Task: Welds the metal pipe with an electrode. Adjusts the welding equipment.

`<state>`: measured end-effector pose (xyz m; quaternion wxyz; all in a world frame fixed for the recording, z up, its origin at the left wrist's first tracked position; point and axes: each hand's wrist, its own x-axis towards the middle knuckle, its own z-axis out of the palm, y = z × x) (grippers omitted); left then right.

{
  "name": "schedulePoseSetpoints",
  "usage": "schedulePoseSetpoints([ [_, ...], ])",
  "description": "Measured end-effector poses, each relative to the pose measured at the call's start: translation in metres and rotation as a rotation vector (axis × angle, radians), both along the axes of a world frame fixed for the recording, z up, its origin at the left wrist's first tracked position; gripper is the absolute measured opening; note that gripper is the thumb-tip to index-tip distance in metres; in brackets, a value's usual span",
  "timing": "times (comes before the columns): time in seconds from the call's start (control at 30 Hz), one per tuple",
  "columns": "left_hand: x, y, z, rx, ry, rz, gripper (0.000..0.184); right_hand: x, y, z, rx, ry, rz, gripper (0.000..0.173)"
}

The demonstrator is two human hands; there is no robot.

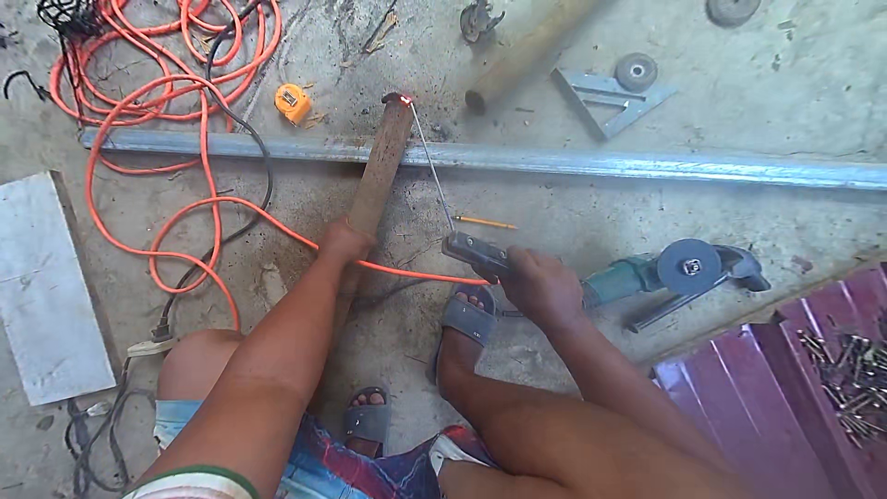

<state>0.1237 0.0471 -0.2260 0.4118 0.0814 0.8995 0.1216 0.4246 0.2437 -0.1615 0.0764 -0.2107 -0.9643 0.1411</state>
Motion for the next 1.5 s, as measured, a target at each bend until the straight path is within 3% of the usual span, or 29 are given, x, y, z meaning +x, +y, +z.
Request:
schedulePoseSetpoints([
  [1.0,-0.002,-0.001,0.000,0.025,-0.031,0.008,0.068,-0.006,0.000,-0.001,0.015,0.018,0.020,0.019],
  [1.17,-0.005,-0.003,-0.003,0.035,-0.052,0.010,0.069,-0.007,-0.012,-0.008,0.083,-0.045,0.031,0.012],
  [1.3,-0.006,-0.002,-0.001,0.026,-0.060,0.003,0.070,-0.016,-0.020,-0.005,-0.074,-0.327,-0.008,0.017],
  [1.5,-0.009,-0.005,-0.006,0.050,-0.079,0.016,0.072,-0.018,-0.006,0.014,-0.355,-0.261,-0.217,0.023],
])
